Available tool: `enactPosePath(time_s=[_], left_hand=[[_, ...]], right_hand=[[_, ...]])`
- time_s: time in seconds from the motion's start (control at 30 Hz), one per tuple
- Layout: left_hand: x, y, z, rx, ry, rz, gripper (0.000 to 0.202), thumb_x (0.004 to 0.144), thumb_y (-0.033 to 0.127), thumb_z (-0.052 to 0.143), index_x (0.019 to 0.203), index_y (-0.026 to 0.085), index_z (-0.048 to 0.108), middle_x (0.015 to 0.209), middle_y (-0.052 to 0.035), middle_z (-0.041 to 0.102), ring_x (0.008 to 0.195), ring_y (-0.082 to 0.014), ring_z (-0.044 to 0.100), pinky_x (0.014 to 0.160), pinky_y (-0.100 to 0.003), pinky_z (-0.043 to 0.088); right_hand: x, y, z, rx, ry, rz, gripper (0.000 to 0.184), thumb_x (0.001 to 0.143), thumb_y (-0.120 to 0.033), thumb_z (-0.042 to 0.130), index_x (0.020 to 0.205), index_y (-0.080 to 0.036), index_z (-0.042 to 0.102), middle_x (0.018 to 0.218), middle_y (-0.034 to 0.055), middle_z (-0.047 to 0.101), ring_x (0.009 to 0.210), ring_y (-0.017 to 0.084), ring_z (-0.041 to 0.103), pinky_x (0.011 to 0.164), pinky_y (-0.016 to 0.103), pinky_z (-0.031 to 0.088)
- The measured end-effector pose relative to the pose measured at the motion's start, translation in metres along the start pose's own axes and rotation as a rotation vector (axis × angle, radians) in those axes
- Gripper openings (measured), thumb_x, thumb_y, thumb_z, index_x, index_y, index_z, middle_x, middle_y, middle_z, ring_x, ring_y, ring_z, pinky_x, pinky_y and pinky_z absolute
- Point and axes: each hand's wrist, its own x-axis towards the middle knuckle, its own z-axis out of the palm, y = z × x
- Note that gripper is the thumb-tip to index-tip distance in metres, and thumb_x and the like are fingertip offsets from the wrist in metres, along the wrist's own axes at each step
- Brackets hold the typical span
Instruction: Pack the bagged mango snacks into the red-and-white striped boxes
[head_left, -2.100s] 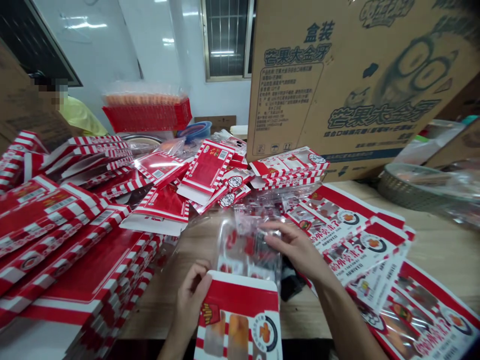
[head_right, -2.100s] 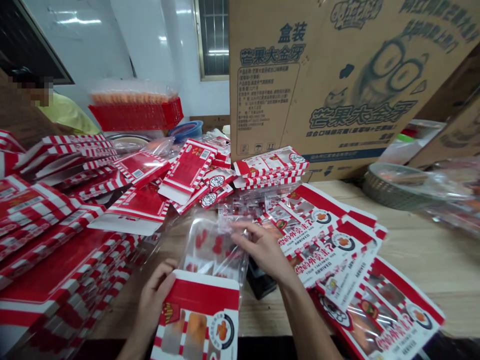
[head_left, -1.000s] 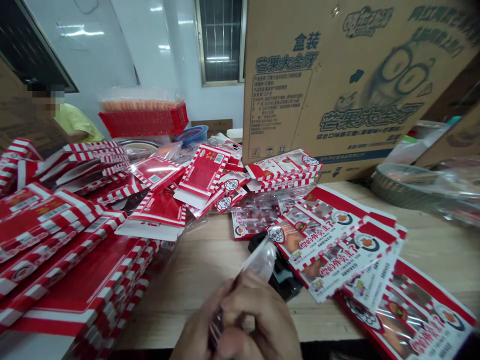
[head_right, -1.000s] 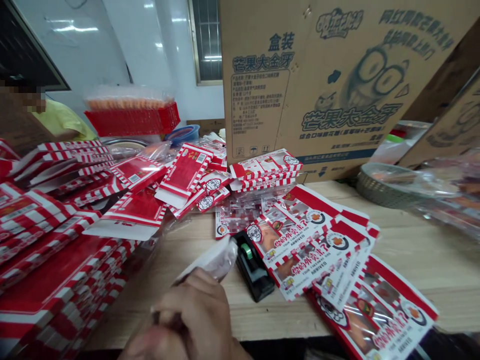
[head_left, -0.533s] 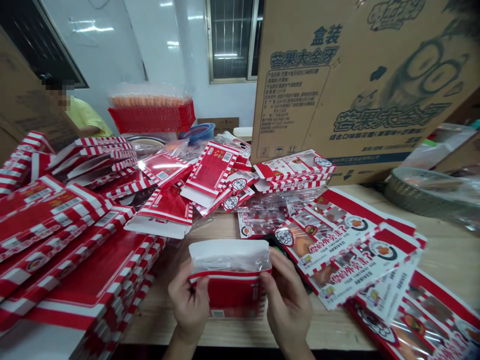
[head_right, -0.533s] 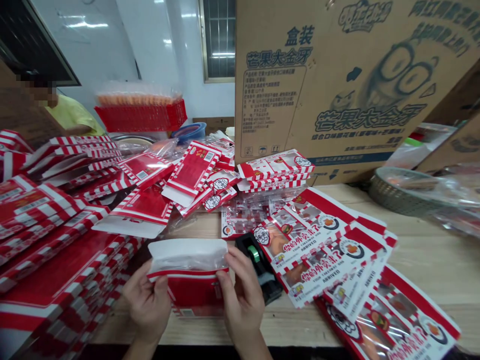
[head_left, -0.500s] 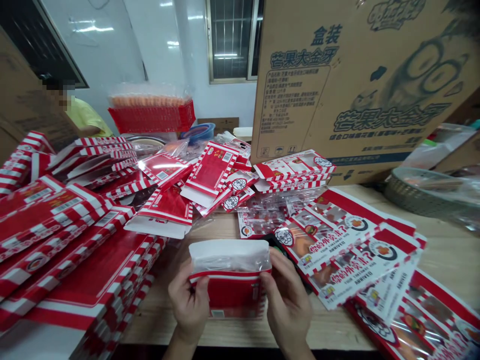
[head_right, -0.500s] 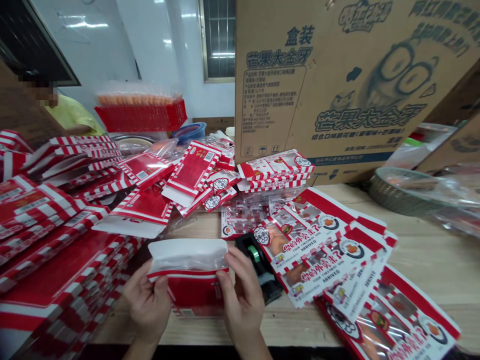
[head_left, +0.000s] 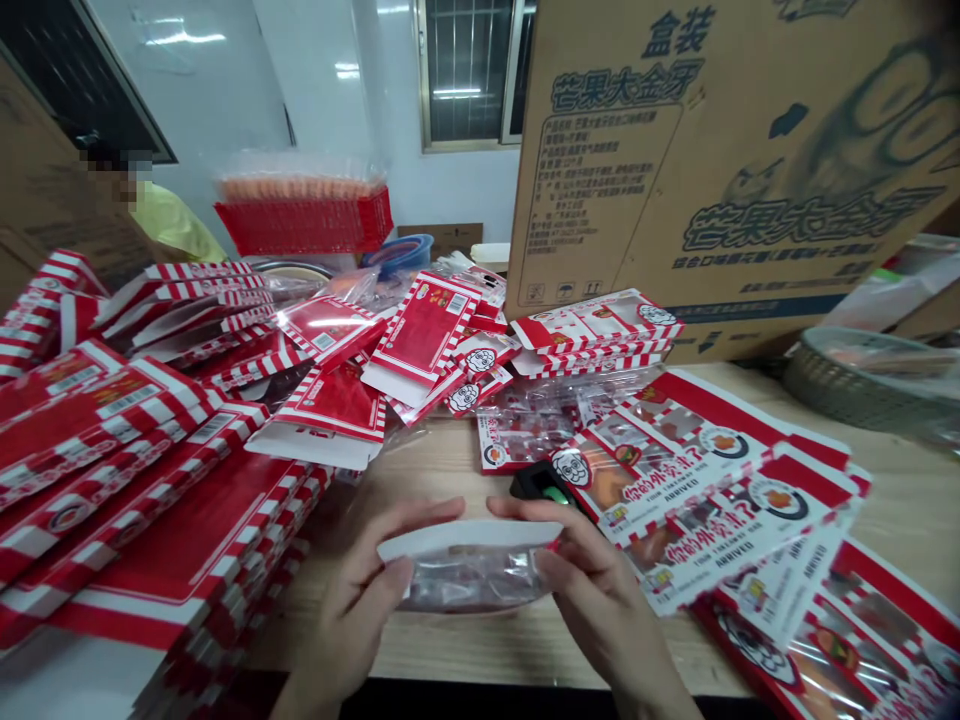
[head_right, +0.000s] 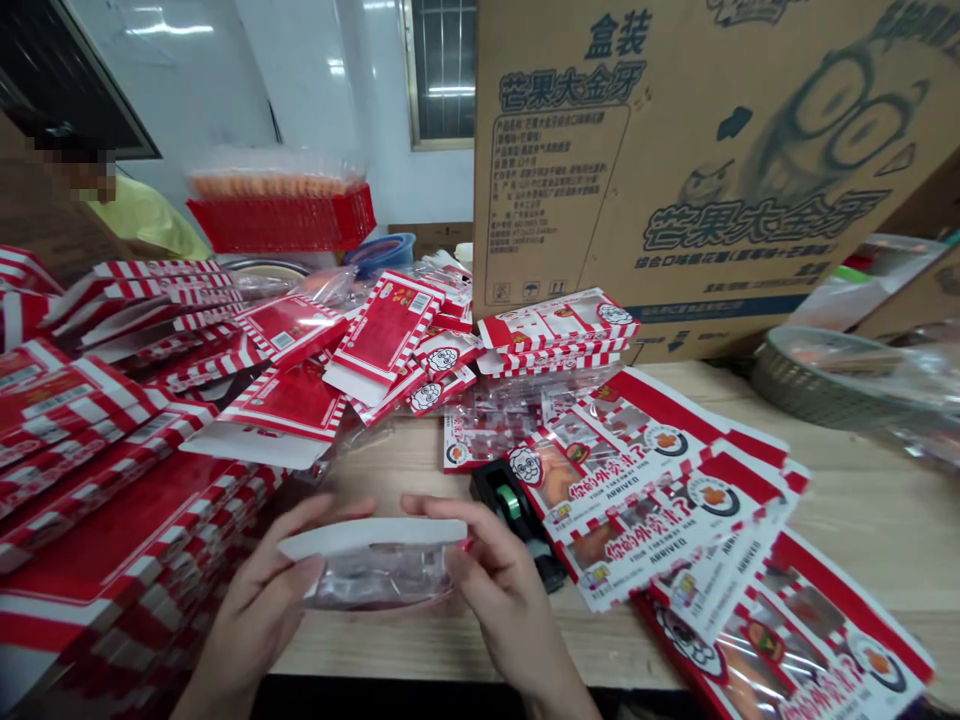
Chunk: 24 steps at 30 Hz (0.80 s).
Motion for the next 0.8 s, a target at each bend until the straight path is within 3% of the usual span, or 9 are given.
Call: enactPosePath(time_s=[0.07, 0.17, 0.3, 0.37, 0.43, 0.53, 0.63, 0.73, 0.8], left_hand=[[0.004, 0.006, -0.008, 0.086, -0.151, -0.024, 0.014, 0.089, 0.028, 0.064, 0.092, 0.027, 0.077, 0.115, -0.0058, 0.073, 0.108, -0.0242, 0.068, 0.09, -0.03, 0.054], [0.008, 0.007, -0.016, 0.127, -0.181, 0.068, 0.018, 0.088, 0.032, 0.064, 0.078, 0.027, 0.079, 0.111, -0.0041, 0.074, 0.102, -0.0246, 0.07, 0.087, -0.032, 0.056], [0.007, 0.006, -0.015, 0.201, -0.194, 0.178, 0.024, 0.092, 0.036, 0.057, 0.081, 0.03, 0.078, 0.106, -0.0038, 0.075, 0.103, -0.0251, 0.07, 0.088, -0.039, 0.057], [0.007, 0.009, -0.013, 0.316, -0.213, 0.211, 0.025, 0.094, 0.032, 0.054, 0.084, 0.031, 0.077, 0.107, -0.0047, 0.074, 0.103, -0.0241, 0.07, 0.088, -0.038, 0.057], [0.008, 0.015, -0.012, 0.431, -0.223, 0.263, 0.023, 0.094, 0.027, 0.054, 0.092, 0.033, 0.077, 0.11, -0.005, 0.074, 0.101, -0.0219, 0.07, 0.085, -0.033, 0.058], [0.011, 0.023, -0.01, 0.533, -0.243, 0.343, 0.026, 0.094, 0.023, 0.054, 0.101, 0.036, 0.075, 0.107, -0.0045, 0.075, 0.094, -0.0191, 0.073, 0.08, -0.028, 0.059], [0.014, 0.026, -0.01, 0.537, -0.287, 0.363, 0.025, 0.094, 0.025, 0.054, 0.099, 0.037, 0.075, 0.101, -0.0038, 0.077, 0.09, -0.0188, 0.074, 0.078, -0.026, 0.06], [0.014, 0.026, -0.012, 0.57, -0.285, 0.328, 0.025, 0.095, 0.034, 0.051, 0.096, 0.033, 0.076, 0.103, -0.0057, 0.075, 0.093, -0.0197, 0.073, 0.08, -0.027, 0.059], [0.012, 0.025, -0.013, 0.617, -0.27, 0.302, 0.026, 0.093, 0.042, 0.052, 0.097, 0.029, 0.075, 0.105, -0.0084, 0.074, 0.096, -0.0212, 0.072, 0.08, -0.028, 0.059]], right_hand=[[0.001, 0.0, -0.001, -0.095, -0.013, -0.092, 0.017, 0.094, -0.032, 0.058, 0.097, -0.036, 0.075, 0.122, 0.0022, 0.068, 0.105, 0.018, 0.066, 0.089, 0.028, 0.052], [0.001, 0.001, -0.005, -0.184, -0.01, -0.193, 0.026, 0.096, -0.031, 0.054, 0.088, -0.037, 0.077, 0.123, 0.0016, 0.068, 0.108, 0.02, 0.066, 0.096, 0.035, 0.049], [-0.001, -0.002, -0.006, -0.28, -0.051, -0.196, 0.011, 0.085, -0.04, 0.069, 0.086, -0.033, 0.077, 0.128, 0.0058, 0.064, 0.113, 0.026, 0.063, 0.095, 0.04, 0.051], [-0.003, -0.006, -0.003, -0.305, -0.008, -0.21, 0.012, 0.08, -0.041, 0.075, 0.086, -0.031, 0.077, 0.122, 0.0064, 0.067, 0.105, 0.024, 0.067, 0.088, 0.035, 0.056], [-0.003, -0.01, 0.001, -0.343, 0.053, -0.234, 0.01, 0.083, -0.034, 0.072, 0.092, -0.032, 0.075, 0.113, 0.0056, 0.07, 0.096, 0.02, 0.07, 0.081, 0.03, 0.059], [-0.004, -0.013, 0.007, -0.428, 0.082, -0.269, 0.025, 0.084, -0.024, 0.072, 0.107, -0.034, 0.071, 0.11, 0.0054, 0.072, 0.1, 0.02, 0.069, 0.083, 0.027, 0.058], [-0.004, -0.014, 0.009, -0.518, 0.085, -0.257, 0.035, 0.08, -0.017, 0.074, 0.111, -0.033, 0.07, 0.111, 0.0046, 0.072, 0.105, 0.019, 0.068, 0.087, 0.024, 0.056], [-0.004, -0.014, 0.009, -0.551, 0.1, -0.231, 0.026, 0.081, -0.015, 0.072, 0.1, -0.031, 0.073, 0.102, 0.0021, 0.074, 0.096, 0.016, 0.07, 0.084, 0.021, 0.057], [-0.002, -0.014, 0.01, -0.535, 0.116, -0.238, 0.016, 0.082, -0.017, 0.071, 0.091, -0.03, 0.075, 0.093, 0.0007, 0.075, 0.089, 0.016, 0.071, 0.09, 0.026, 0.056]])
